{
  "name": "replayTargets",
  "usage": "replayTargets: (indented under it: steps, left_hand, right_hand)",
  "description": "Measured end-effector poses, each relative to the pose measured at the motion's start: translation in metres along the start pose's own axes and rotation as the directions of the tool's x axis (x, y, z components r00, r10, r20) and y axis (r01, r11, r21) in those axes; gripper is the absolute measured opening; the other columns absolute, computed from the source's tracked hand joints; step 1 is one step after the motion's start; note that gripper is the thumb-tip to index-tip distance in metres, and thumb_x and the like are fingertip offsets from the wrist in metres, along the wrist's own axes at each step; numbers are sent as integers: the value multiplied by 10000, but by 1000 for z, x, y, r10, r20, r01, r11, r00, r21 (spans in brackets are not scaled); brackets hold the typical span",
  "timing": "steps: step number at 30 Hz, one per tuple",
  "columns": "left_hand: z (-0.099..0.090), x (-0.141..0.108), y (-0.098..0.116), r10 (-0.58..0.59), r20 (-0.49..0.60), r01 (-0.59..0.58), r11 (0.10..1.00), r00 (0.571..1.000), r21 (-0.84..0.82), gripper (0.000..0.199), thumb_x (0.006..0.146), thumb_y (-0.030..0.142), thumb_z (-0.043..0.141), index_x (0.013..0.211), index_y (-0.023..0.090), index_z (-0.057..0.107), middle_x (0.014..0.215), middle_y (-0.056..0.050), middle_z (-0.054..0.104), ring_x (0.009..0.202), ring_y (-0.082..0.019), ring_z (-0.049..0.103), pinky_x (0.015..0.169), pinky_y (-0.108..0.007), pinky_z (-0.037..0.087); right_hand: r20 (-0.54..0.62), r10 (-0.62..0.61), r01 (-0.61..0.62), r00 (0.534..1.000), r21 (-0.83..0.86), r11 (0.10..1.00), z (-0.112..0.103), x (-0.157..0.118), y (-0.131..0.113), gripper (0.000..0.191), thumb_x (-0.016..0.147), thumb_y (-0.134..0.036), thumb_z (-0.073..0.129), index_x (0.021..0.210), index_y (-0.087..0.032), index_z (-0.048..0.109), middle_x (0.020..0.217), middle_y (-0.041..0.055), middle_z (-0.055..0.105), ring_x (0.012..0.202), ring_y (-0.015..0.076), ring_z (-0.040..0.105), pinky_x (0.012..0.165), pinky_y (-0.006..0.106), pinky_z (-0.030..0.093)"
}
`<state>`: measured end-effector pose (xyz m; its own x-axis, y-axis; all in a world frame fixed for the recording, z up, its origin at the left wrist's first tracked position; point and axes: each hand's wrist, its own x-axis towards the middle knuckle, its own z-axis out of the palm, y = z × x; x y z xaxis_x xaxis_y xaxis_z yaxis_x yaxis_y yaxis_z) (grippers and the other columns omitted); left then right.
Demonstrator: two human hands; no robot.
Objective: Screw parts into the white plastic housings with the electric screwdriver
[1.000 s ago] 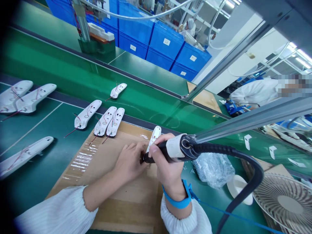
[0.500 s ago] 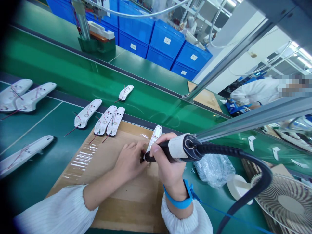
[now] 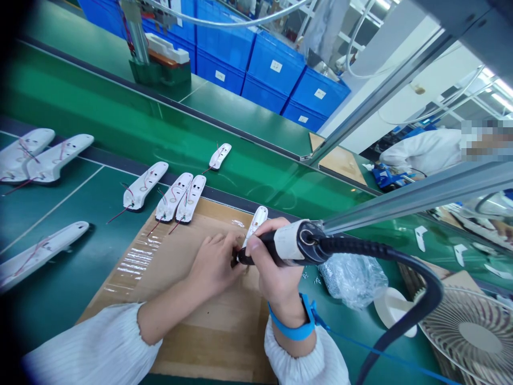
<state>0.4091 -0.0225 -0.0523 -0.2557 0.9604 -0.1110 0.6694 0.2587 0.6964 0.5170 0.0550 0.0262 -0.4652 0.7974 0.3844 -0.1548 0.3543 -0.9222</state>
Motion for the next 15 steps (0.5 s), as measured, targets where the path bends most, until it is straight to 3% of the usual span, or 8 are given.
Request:
replayTargets:
  steps: [6, 15]
  left_hand:
    - [0, 0, 1, -13, 6, 13, 1000, 1000, 1, 417, 931, 225, 807, 1309, 262, 636, 1111, -28, 811, 1154, -347, 712, 932, -456, 452]
    - [-3, 1, 3, -42, 38, 42, 999, 998, 12, 328, 933, 217, 782, 1214, 259, 618, 1091, -27, 816, 1126, -342, 731, 921, -454, 450]
  right_hand:
    - [-38, 7, -10, 999, -91, 996, -1, -4, 6, 140, 946, -291, 743, 912, -247, 615, 731, -13, 595, 646, 187, 605, 642, 350, 517]
    - [-6, 49, -49, 999, 5, 999, 4, 3, 13, 165, 928, -267, 734, 885, -245, 576, 680, -46, 543, 572, 149, 548, 595, 318, 483]
